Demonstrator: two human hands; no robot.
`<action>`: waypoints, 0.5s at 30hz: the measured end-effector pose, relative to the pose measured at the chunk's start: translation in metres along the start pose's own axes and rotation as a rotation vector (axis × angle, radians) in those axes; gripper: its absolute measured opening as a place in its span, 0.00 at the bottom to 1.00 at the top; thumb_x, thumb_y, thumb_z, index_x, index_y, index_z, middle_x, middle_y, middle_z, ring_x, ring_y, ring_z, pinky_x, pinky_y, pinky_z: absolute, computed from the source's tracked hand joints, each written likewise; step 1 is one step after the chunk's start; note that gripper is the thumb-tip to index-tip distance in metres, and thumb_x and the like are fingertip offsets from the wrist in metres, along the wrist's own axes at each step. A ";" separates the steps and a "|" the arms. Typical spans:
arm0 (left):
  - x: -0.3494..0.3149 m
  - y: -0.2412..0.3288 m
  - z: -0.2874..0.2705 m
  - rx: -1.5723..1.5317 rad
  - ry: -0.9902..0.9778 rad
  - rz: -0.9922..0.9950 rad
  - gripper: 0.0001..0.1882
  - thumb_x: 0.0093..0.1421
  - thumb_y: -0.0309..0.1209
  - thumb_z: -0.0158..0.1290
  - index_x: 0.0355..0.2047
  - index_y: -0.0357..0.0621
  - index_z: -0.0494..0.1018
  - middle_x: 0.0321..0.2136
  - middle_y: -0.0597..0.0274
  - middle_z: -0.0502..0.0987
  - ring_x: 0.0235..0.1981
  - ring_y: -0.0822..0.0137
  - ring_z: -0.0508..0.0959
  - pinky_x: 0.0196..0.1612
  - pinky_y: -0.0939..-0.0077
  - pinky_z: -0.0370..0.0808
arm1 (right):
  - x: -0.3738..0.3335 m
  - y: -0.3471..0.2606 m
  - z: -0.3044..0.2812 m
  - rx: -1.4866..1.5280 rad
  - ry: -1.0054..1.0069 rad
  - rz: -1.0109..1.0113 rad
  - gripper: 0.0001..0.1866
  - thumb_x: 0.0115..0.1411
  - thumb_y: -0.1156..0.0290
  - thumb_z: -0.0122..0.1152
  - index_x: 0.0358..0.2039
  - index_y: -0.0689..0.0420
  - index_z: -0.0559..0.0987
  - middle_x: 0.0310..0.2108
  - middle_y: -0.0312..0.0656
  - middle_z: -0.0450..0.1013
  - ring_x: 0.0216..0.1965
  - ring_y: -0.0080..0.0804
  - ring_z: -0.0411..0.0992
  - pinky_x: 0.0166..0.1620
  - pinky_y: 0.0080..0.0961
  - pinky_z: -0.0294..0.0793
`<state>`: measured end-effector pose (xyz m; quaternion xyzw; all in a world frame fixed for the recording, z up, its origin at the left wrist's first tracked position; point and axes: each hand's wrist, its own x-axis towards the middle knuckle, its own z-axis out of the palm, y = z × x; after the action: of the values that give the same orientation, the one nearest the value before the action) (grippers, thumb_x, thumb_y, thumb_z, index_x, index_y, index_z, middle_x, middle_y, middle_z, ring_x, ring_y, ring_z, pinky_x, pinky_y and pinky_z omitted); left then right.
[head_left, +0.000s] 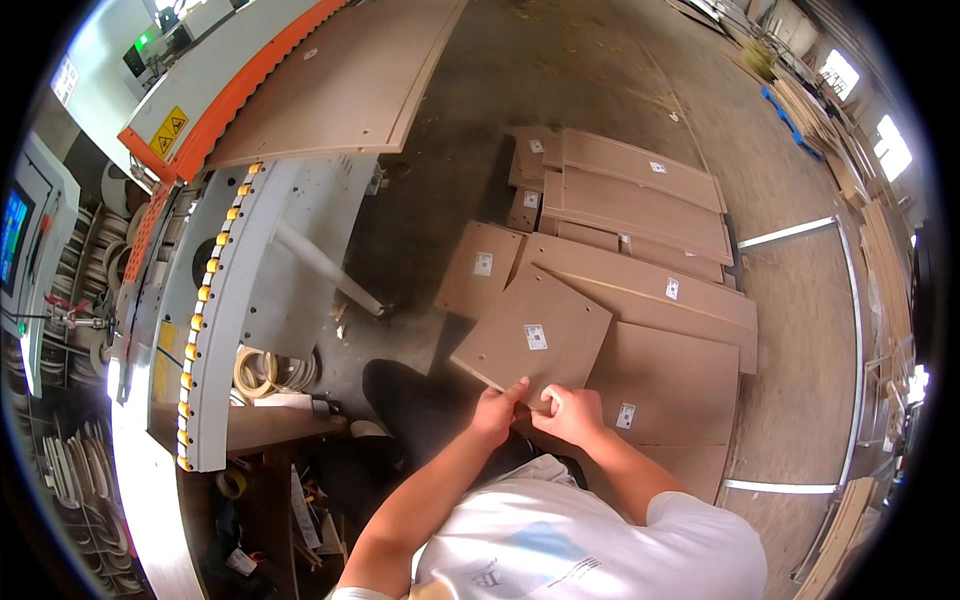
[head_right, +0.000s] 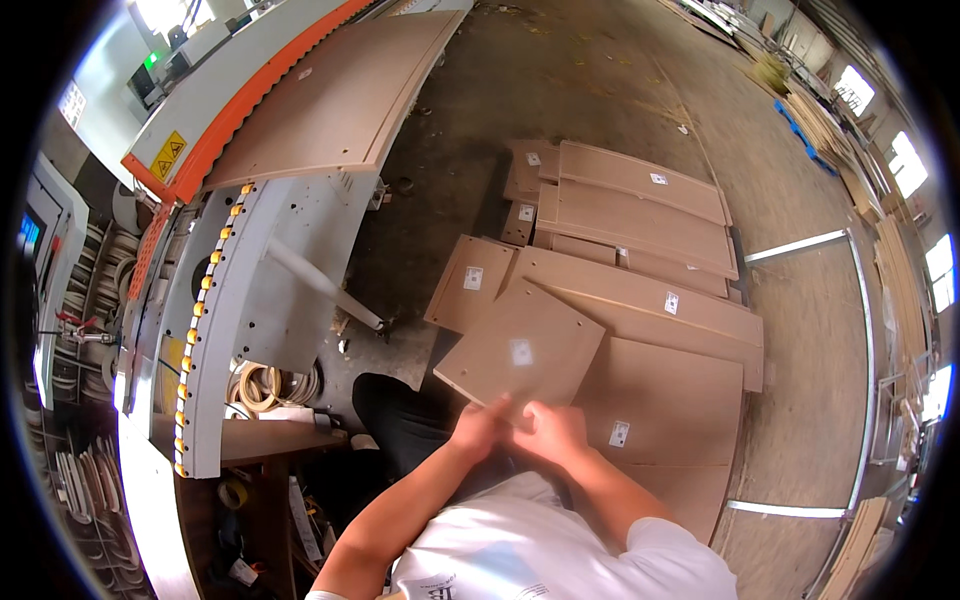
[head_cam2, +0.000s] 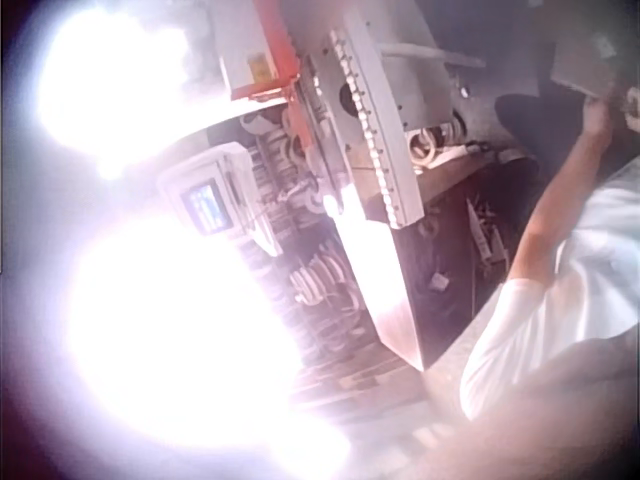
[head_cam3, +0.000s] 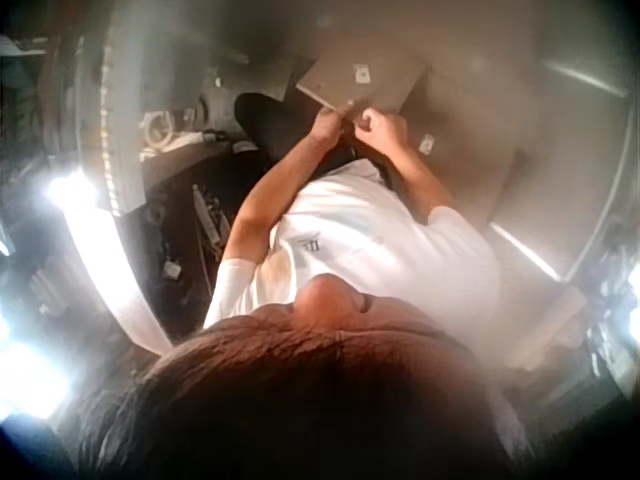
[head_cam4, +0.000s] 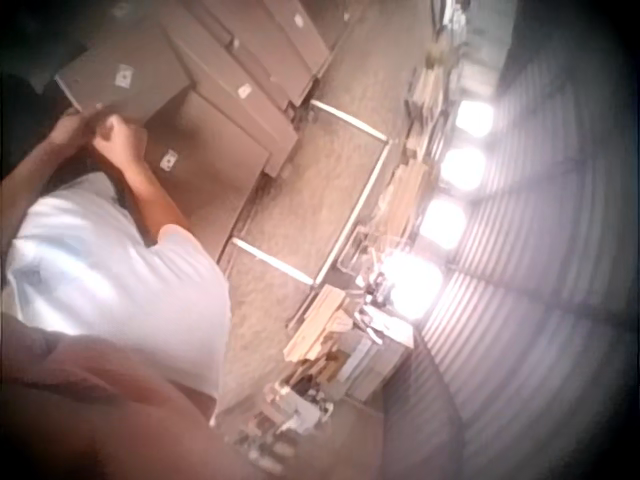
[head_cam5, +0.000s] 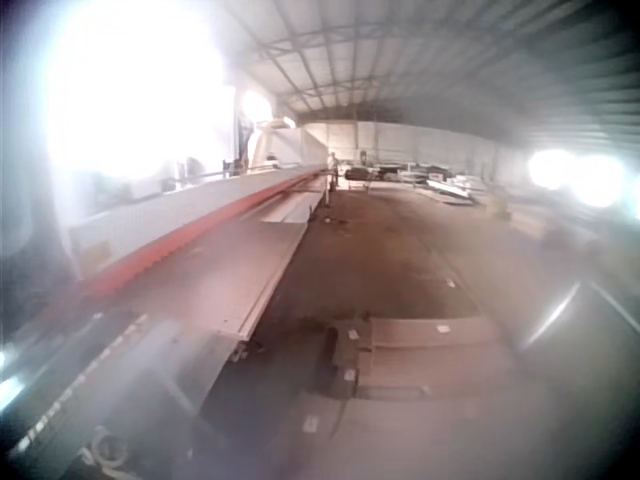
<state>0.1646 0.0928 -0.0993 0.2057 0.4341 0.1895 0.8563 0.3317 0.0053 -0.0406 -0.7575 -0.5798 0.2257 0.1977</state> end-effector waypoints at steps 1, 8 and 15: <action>-0.003 0.002 0.000 0.020 0.015 0.042 0.19 0.69 0.39 0.63 0.53 0.40 0.74 0.48 0.56 0.81 0.44 0.66 0.80 0.49 0.64 0.78 | 0.000 -0.003 -0.006 0.076 -0.006 0.020 0.24 0.49 0.47 0.78 0.35 0.52 0.84 0.21 0.41 0.78 0.24 0.39 0.79 0.31 0.37 0.78; -0.037 -0.004 -0.007 -0.203 -0.070 0.297 0.17 0.68 0.32 0.62 0.53 0.36 0.76 0.50 0.57 0.81 0.52 0.64 0.80 0.59 0.62 0.75 | 0.000 0.142 0.016 0.564 0.439 0.516 0.25 0.64 0.52 0.72 0.52 0.55 0.75 0.37 0.34 0.76 0.33 0.19 0.72 0.34 0.23 0.72; -0.105 0.024 -0.057 -0.040 -0.063 0.459 0.23 0.69 0.32 0.60 0.60 0.32 0.73 0.56 0.55 0.80 0.58 0.62 0.77 0.64 0.62 0.71 | 0.015 0.052 0.030 1.653 -0.113 0.458 0.34 0.65 0.55 0.70 0.66 0.54 0.71 0.62 0.40 0.74 0.65 0.42 0.70 0.66 0.46 0.68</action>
<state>0.0566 0.0708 -0.0475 0.2880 0.3454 0.3813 0.8077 0.3595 0.0084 -0.0961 -0.4563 -0.0713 0.6472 0.6065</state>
